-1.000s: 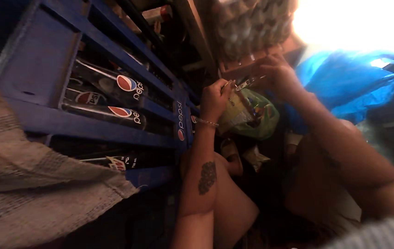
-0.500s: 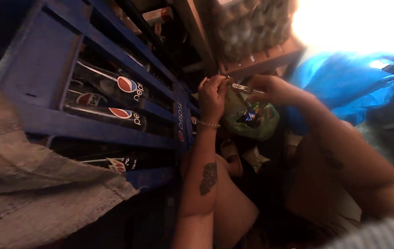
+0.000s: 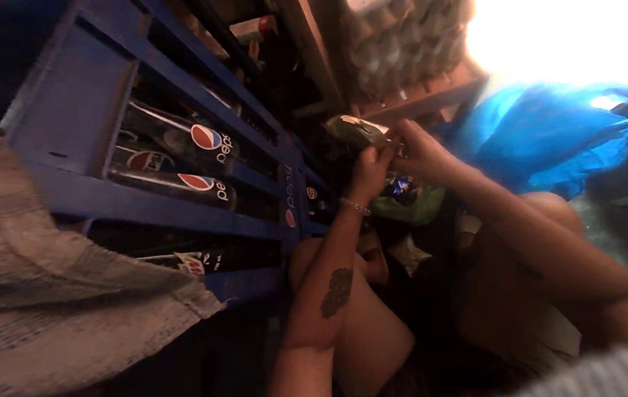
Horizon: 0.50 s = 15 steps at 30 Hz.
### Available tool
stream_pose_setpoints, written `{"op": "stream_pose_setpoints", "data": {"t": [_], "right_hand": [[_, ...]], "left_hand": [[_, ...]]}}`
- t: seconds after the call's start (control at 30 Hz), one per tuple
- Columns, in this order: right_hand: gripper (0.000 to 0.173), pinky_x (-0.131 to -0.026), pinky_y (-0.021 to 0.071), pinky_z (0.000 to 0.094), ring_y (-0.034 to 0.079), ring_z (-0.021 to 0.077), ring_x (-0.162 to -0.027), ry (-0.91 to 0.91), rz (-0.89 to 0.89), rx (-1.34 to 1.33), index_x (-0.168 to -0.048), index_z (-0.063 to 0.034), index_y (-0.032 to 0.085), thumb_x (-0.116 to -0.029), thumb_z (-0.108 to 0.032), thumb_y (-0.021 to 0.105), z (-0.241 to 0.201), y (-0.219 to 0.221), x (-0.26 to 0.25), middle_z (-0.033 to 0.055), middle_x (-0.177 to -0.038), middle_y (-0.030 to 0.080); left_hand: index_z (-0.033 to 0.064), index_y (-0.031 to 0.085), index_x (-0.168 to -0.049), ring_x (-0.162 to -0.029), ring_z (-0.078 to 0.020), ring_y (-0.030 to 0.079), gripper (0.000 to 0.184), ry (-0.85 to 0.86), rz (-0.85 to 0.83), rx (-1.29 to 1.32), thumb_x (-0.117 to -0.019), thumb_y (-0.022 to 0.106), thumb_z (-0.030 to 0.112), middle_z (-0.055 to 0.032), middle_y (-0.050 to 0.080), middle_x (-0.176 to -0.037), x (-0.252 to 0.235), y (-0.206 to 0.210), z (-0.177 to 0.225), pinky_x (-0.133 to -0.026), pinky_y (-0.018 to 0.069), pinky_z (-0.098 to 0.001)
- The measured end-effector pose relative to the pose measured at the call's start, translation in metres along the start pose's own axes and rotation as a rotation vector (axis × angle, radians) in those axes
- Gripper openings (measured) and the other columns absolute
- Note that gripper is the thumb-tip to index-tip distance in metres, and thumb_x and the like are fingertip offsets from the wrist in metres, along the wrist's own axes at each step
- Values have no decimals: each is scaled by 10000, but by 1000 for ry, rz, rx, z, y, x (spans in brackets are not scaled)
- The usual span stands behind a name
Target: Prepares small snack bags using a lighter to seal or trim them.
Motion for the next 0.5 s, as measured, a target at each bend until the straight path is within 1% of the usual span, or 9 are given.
{"op": "stream_pose_setpoints", "data": {"t": [0.07, 0.13, 0.17, 0.23, 0.3, 0.33, 0.4, 0.43, 0.5], "right_hand": [[436, -841, 567, 399, 650, 225, -968, -12, -64, -87, -1334, 1, 511, -939, -48, 688, -2, 0, 2, 176, -1170, 614], [388, -769, 588, 366, 667, 177, -852, -17, -115, -183, -1339, -12, 503, -978, -41, 642, 0, -3, 2, 139, -1052, 650], [374, -757, 584, 348, 661, 156, -832, 2, -143, -211, -1351, -22, 499, -998, -50, 620, 0, -4, 3, 122, -1036, 649], [351, -706, 585, 304, 661, 118, -774, 31, -169, -201, -1378, -32, 509, -1035, -70, 570, -2, -3, 7, 97, -1023, 665], [317, -632, 574, 281, 655, 99, -664, 18, -124, -117, -1365, -33, 561, -1053, -84, 537, -8, 0, 9, 63, -875, 696], [328, -648, 571, 287, 649, 100, -660, -7, -109, -65, -1380, -34, 566, -1059, -87, 526, -11, 1, 10, 53, -843, 694], [342, -710, 563, 287, 647, 95, -714, -81, -109, -10, -1394, -33, 565, -1058, -87, 526, -16, 0, 11, 45, -869, 700], [347, -715, 557, 276, 643, 85, -721, -102, -116, -7, -1399, -34, 564, -1059, -90, 528, -18, -1, 11, 40, -877, 702], [357, -683, 563, 252, 645, 64, -692, -106, -131, -20, -1413, -35, 556, -1063, -99, 529, -22, -2, 11, 32, -862, 705]], "left_hand": [[-47, 606, -1112, -824, -112, 644, 323, 1, 18, 10, -1093, 488, 253, -93, 651, -916, -2, -4, -2, -798, 558, -326], [-39, 611, -1170, -840, -113, 664, 339, 33, 7, 64, -1098, 471, 262, -91, 666, -949, -3, -7, -1, -804, 580, -335], [-28, 607, -1172, -819, -101, 659, 331, 50, -6, 100, -1100, 462, 260, -74, 660, -935, -3, -5, 0, -783, 583, -324], [-13, 590, -1134, -770, -89, 637, 312, 41, -36, 155, -1105, 448, 262, -48, 635, -886, -4, 1, 0, -742, 572, -306], [-11, 589, -1146, -717, -76, 627, 313, 30, -51, 166, -1113, 422, 251, -32, 630, -855, -4, 4, 2, -690, 572, -280], [-6, 582, -1133, -702, -66, 611, 298, 39, -54, 149, -1115, 407, 234, -22, 613, -837, -3, 4, 4, -678, 559, -268], [-10, 583, -1141, -689, -66, 601, 307, 48, -69, 88, -1116, 402, 237, -26, 600, -829, -1, 3, 9, -670, 552, -266], [-9, 578, -1137, -680, -69, 592, 303, 42, -82, 69, -1116, 402, 237, -27, 590, -820, -1, 3, 11, -664, 547, -269], [16, 563, -1067, -627, -62, 595, 283, 44, -104, 87, -1117, 400, 241, -5, 580, -752, -1, 1, 15, -616, 557, -256]]}}
Point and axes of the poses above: each hand's wrist, its own x-axis away from the middle knuckle, its own y-axis out of the palm, z = x × y, the point moved 10 cm from there along -x, towards the middle knuckle
